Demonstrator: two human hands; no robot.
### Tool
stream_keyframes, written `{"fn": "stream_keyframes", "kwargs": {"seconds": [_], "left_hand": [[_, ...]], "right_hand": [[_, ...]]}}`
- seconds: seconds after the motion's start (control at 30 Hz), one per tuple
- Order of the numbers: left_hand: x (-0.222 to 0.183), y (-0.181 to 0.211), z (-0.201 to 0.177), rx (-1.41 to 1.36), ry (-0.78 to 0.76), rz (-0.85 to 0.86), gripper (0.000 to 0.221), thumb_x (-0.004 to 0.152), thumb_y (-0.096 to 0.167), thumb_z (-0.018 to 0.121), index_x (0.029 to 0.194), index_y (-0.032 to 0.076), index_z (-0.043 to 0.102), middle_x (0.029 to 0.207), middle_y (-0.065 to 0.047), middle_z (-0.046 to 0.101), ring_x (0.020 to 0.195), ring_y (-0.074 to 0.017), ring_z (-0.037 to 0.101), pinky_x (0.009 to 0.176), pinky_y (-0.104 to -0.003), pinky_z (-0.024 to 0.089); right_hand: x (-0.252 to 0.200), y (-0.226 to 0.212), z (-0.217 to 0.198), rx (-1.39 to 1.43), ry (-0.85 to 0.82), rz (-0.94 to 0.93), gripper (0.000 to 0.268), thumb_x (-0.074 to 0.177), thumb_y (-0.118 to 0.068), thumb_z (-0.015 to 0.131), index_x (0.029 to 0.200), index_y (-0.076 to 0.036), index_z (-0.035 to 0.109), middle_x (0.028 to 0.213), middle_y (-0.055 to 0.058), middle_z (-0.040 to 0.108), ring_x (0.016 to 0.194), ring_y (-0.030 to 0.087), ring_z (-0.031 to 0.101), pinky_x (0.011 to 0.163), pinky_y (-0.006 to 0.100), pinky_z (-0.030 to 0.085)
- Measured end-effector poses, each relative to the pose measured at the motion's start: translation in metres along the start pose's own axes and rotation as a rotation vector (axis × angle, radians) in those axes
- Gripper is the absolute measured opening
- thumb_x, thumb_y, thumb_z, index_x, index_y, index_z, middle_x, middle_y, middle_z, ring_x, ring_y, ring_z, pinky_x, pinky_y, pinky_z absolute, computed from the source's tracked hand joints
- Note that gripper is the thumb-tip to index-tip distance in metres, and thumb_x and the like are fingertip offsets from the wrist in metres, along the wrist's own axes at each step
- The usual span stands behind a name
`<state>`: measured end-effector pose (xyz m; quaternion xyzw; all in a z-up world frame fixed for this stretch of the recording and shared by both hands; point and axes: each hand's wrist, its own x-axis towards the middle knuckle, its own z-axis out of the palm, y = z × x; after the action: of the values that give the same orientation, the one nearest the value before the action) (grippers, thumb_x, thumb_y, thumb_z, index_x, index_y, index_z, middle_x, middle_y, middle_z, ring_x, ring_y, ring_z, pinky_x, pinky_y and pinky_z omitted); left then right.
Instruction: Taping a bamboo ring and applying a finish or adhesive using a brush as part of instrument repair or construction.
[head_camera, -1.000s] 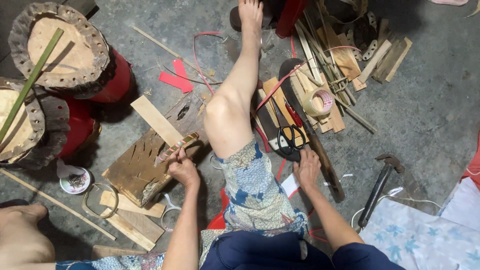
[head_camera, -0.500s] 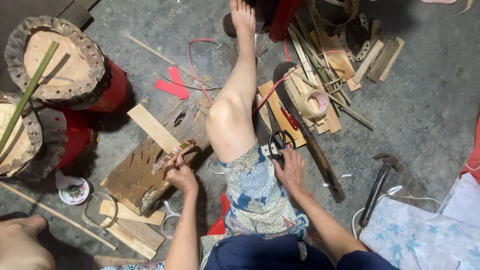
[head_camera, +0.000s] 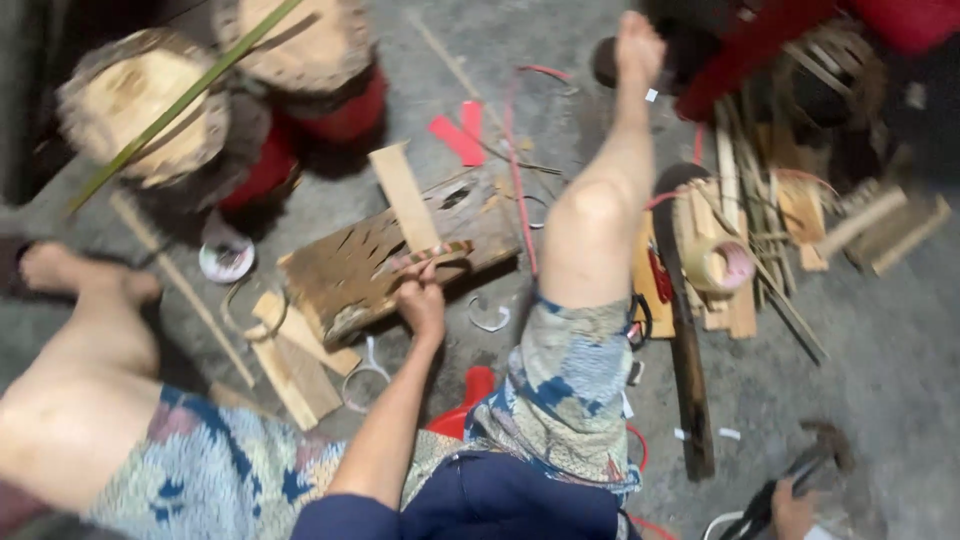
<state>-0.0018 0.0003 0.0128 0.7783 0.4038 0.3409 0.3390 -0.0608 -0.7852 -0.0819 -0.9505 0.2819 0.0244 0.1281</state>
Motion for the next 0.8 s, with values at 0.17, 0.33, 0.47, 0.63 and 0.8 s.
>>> {"fn": "stream_keyframes", "kwargs": {"seconds": [0.17, 0.33, 0.47, 0.63, 0.8], "left_hand": [[0.003, -0.004, 0.001, 0.062, -0.007, 0.004, 0.010, 0.089, 0.015, 0.070, 0.096, 0.012, 0.076, 0.077, -0.008, 0.076, 0.056, -0.0244, 0.064, 0.059, -0.038, 0.052], [0.005, -0.002, 0.002, 0.062, -0.037, -0.012, 0.010, 0.089, 0.013, 0.070, 0.097, 0.013, 0.075, 0.072, -0.007, 0.075, 0.052, -0.0194, 0.061, 0.053, -0.036, 0.052], [0.004, -0.003, 0.002, 0.056, -0.038, -0.054, 0.010, 0.090, 0.017, 0.070, 0.097, 0.014, 0.076, 0.074, -0.006, 0.076, 0.053, -0.0205, 0.062, 0.055, -0.036, 0.052], [0.003, -0.003, 0.001, 0.063, -0.015, -0.033, 0.012, 0.091, 0.022, 0.069, 0.093, 0.013, 0.075, 0.078, -0.007, 0.077, 0.058, -0.0268, 0.065, 0.061, -0.039, 0.053], [-0.001, -0.011, 0.006, 0.110, -0.008, -0.040, 0.016, 0.092, 0.027, 0.068, 0.092, 0.014, 0.077, 0.073, -0.010, 0.074, 0.056, -0.0303, 0.064, 0.058, -0.042, 0.052]], "right_hand": [[0.048, -0.048, 0.034, 0.341, -0.085, 0.020, 0.052, 0.107, -0.040, 0.063, 0.127, 0.007, 0.056, 0.105, 0.033, 0.060, 0.088, 0.050, 0.055, 0.076, 0.053, 0.045], [0.051, -0.063, 0.044, 0.741, -0.150, 0.170, 0.034, 0.106, -0.037, 0.064, 0.115, -0.005, 0.054, 0.091, 0.016, 0.055, 0.074, 0.032, 0.049, 0.064, 0.041, 0.043], [0.045, -0.068, 0.033, 1.036, -0.183, 0.292, 0.023, 0.105, -0.035, 0.064, 0.105, -0.016, 0.052, 0.079, 0.003, 0.050, 0.062, 0.017, 0.044, 0.054, 0.031, 0.042], [0.035, -0.087, -0.019, 1.306, -0.213, 0.397, 0.019, 0.104, -0.033, 0.065, 0.095, -0.025, 0.050, 0.068, -0.011, 0.046, 0.051, 0.003, 0.039, 0.044, 0.022, 0.040], [0.037, -0.146, -0.161, 1.085, -0.494, -0.478, 0.027, 0.123, -0.033, 0.046, 0.100, -0.018, 0.046, 0.082, 0.001, 0.054, 0.076, 0.016, 0.058, 0.093, 0.039, 0.051]]}}
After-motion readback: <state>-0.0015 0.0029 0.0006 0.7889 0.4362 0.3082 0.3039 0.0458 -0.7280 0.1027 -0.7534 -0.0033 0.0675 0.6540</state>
